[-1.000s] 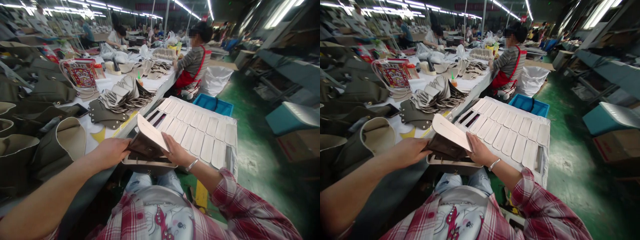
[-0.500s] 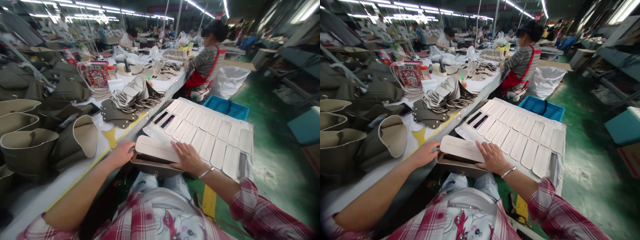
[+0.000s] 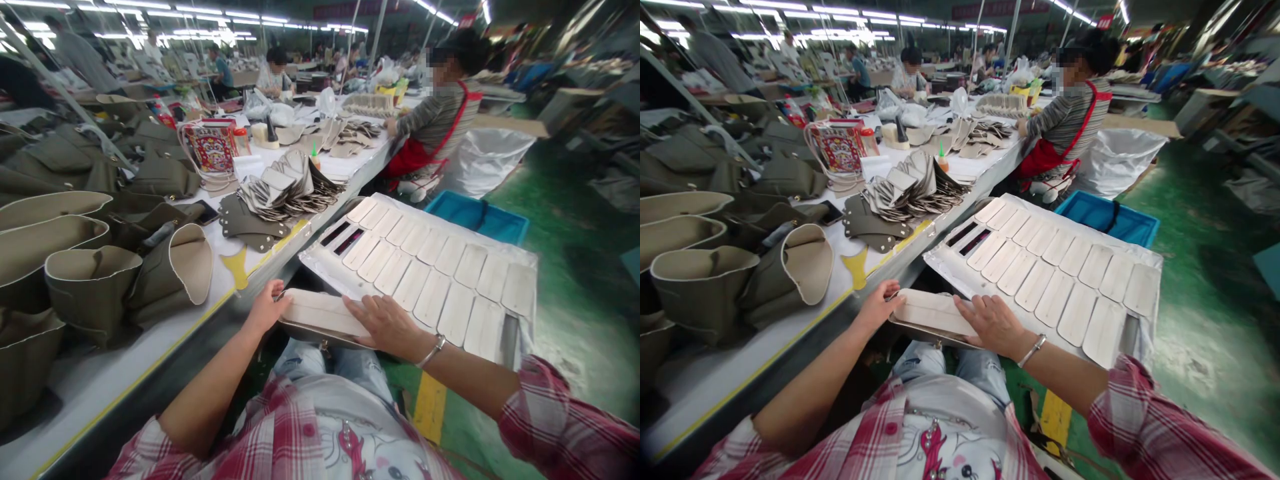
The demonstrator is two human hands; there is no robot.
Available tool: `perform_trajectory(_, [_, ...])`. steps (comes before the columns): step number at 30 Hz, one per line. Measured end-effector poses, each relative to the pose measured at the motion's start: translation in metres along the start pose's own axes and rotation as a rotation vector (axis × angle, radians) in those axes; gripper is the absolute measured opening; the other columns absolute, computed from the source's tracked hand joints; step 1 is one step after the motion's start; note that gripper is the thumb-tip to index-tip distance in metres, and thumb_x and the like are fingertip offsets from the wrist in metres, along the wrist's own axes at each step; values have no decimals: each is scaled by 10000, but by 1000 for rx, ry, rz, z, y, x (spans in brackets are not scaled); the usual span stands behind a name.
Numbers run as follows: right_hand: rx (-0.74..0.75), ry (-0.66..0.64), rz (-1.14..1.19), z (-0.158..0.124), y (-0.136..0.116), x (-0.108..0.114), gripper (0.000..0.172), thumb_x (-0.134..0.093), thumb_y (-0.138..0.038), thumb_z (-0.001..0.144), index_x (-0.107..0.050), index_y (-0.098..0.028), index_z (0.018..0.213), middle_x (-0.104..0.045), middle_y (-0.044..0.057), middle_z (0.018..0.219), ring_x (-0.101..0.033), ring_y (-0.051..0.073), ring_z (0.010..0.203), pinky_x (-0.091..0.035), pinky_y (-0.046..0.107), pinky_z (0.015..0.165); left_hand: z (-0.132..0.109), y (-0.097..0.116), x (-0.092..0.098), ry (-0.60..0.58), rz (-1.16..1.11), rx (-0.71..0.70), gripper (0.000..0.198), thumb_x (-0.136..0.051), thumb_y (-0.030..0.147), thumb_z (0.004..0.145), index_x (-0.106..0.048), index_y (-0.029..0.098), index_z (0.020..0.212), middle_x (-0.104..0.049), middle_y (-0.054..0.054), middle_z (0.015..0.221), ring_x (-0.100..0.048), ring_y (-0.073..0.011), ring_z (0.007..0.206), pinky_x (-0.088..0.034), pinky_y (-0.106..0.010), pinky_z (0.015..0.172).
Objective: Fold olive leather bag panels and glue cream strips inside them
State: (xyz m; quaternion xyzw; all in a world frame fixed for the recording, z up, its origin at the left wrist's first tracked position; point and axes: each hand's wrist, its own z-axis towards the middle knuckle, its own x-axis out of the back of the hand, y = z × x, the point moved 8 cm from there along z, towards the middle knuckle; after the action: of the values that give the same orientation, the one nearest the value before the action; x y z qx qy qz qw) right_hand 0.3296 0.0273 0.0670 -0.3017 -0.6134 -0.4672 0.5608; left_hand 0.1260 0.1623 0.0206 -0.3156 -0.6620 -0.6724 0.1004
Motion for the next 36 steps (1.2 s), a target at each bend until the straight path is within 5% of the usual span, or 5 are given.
perform_trajectory(12, [193,-129,76,17,-9,-7,771,-479,-568,770,-319,-72,1338,-536,133,929,-526,200,668,-358,305,555,1,-6,1,-102,212,-85,473,-519,250,780,-411,164,1232,-558,-102,1167,-538,-220,1053,-401,-399,945])
perform_trajectory(16, [160,-200,122,26,-11,-17,815,-513,-569,746,-279,-86,1358,-536,144,976,-549,210,668,-378,299,532,0,28,3,3,593,-272,475,-533,220,763,-440,155,1225,-479,-142,1252,-444,-306,1150,-351,-478,968])
perform_trajectory(21, [72,-258,199,22,-9,-26,847,-575,-536,706,-262,-100,1362,-538,156,1014,-574,247,725,-418,313,540,-45,91,-72,-301,569,-745,323,-385,138,837,-528,171,1125,-553,-104,1147,-496,-225,1066,-401,-380,945])
perform_trajectory(26, [-26,-275,603,19,7,-24,886,-616,-519,675,-244,-116,1372,-530,193,1153,-562,299,945,-454,392,747,-71,95,-113,-578,551,-842,465,-561,453,767,-531,144,1113,-549,-121,1155,-480,-272,1066,-428,-406,919])
perform_trajectory(36, [-1269,-253,1929,-72,57,-92,561,-527,-147,750,-263,-166,1245,-592,-7,658,-588,115,540,-518,256,550,-65,96,-127,-640,642,-877,768,-585,556,698,-367,192,1338,-492,-125,1197,-416,-306,1083,-369,-455,944])
